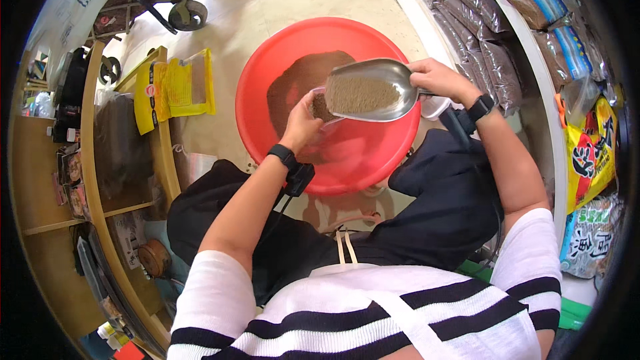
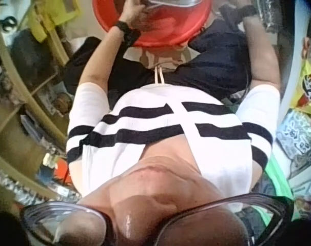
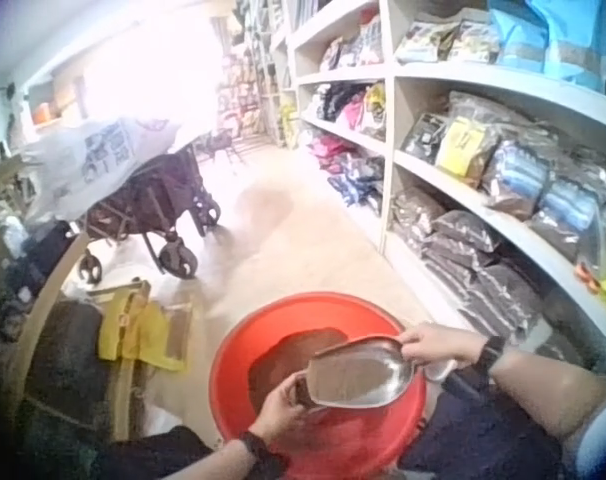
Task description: The person fills plastic bags with brown granules from a red basin using a metal scoop, seals them, and places them on a shelf. After filling several bags, they pour the remaining granules from the basin into a final bag.
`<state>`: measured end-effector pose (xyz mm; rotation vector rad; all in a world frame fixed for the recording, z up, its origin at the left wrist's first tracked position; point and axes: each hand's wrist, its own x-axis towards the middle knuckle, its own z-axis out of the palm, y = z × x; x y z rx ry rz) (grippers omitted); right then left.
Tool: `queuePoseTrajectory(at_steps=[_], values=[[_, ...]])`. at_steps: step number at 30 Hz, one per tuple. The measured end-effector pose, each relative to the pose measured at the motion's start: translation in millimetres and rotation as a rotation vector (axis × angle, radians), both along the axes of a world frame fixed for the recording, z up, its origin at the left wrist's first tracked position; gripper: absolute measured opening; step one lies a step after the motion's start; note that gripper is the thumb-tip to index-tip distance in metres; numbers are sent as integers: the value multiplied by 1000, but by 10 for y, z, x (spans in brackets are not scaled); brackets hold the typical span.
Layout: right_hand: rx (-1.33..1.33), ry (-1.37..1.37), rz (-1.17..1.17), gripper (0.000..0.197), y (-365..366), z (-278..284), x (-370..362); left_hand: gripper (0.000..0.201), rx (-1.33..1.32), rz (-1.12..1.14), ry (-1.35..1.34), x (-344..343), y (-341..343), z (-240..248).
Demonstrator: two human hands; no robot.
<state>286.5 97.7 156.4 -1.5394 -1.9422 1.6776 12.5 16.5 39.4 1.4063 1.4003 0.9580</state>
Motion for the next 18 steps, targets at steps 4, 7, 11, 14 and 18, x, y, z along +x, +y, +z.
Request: queuePoseTrajectory(at_steps=[4, 7, 11, 14, 18], values=[[224, -412, 101, 30, -165, -107, -283, 57, -18, -83, 108, 63, -71, -254], [545, -590, 214, 33, -209, -274, -460, 55, -13, 12, 135, 40, -101, -463], [365, -471, 173, 37, -85, -359, -426, 59, 73, -9, 249, -56, -114, -581], [110, -405, 98, 39, -50, -439, -355, 63, 68, -20, 298, -88, -144, -559], [243, -438, 99, 40, -161, -686, -411, 62, 44, 6, 171, -27, -207, -511]])
